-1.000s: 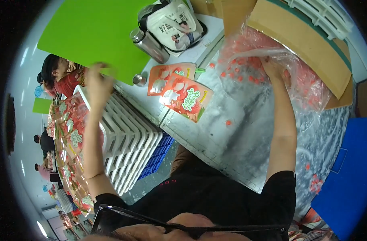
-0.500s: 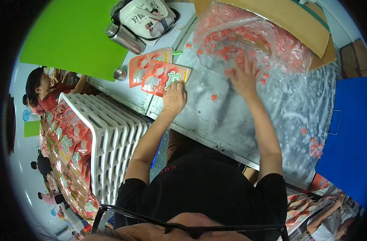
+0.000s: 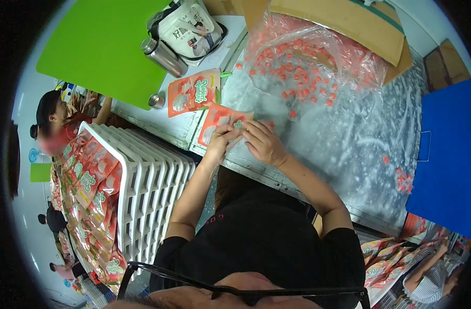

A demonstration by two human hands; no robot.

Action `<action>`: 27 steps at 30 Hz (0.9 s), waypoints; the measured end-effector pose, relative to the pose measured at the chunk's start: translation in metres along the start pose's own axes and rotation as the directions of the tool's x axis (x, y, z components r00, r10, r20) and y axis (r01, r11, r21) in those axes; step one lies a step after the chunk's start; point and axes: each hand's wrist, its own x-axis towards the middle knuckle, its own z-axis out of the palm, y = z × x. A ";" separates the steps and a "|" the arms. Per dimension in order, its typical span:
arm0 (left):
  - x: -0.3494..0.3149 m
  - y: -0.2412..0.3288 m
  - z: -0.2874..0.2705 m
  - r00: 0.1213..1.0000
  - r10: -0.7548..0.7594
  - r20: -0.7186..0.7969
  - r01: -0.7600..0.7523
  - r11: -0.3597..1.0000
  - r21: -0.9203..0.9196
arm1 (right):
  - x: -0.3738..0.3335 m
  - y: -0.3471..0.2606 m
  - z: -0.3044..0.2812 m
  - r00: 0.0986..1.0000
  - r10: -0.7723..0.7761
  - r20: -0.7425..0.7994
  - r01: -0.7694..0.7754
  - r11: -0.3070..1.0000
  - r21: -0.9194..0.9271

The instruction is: Packing individual red candies or snacks into branded bags.

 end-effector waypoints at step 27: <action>-0.033 -0.004 -0.005 0.977 0.005 0.214 -0.120 0.840 0.528 | -0.003 -0.018 -0.011 0.976 -0.207 0.070 0.204 0.978 0.051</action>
